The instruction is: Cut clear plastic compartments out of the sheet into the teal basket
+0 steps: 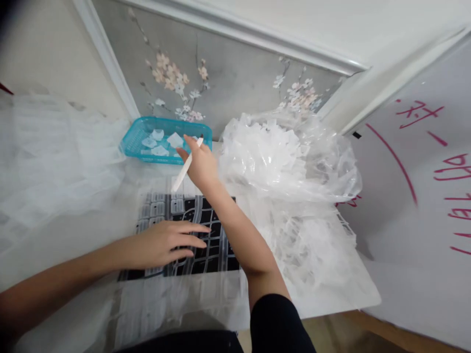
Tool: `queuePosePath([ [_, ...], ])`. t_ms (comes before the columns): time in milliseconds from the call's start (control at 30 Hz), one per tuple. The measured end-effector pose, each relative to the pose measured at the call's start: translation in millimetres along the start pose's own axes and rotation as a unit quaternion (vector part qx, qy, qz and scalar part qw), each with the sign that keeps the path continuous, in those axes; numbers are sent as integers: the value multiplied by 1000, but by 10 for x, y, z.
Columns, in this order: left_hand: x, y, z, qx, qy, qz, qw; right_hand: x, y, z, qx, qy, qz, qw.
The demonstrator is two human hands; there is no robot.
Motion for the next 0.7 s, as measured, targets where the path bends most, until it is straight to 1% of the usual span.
queuePosePath([
  [33, 58, -89, -38, 12, 21, 20, 1000, -89, 25, -76, -20, -19, 42, 999],
  [67, 132, -200, -80, 28, 51, 37, 998, -163, 48, -211, -45, -44, 108, 992],
  [100, 212, -326, -123, 44, 85, 52, 994, -219, 82, -391, -91, -56, 185, 977],
  [167, 352, -590, -200, 69, 149, 69, 984, -294, 172, -814, -203, -57, 302, 930],
  [200, 396, -713, -228, 72, 173, 72, 980, -310, 224, -1021, -255, -46, 331, 907],
  [233, 419, -822, -248, 69, 191, 73, 976, -314, 272, -1203, -288, -42, 347, 892],
  [267, 421, -914, -261, 62, 202, 76, 974, -306, 312, -1351, -302, -44, 350, 886],
  [333, 382, -1044, -274, 41, 213, 89, 972, -261, 366, -1543, -299, -58, 326, 895],
  [433, 286, -1128, -286, 22, 204, 126, 971, -198, 386, -1641, -283, -101, 268, 916],
  [567, 222, -1128, -298, 12, 189, 170, 967, -209, 364, -1649, -252, -172, 209, 929],
  [633, 211, -1117, -299, 9, 185, 195, 963, -228, 359, -1646, -240, -191, 192, 932],
  [700, 201, -1107, -298, 9, 180, 222, 958, -241, 359, -1643, -232, -196, 180, 936],
])
Point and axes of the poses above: each hand's wrist, its own z-axis towards the middle knuckle, its own x-axis out of the back of the hand, y = z × x, the point moved 2 cm from there along z, towards the middle knuckle, and after that the axes turned 14 degrees about -z, right-handed, at the moved point
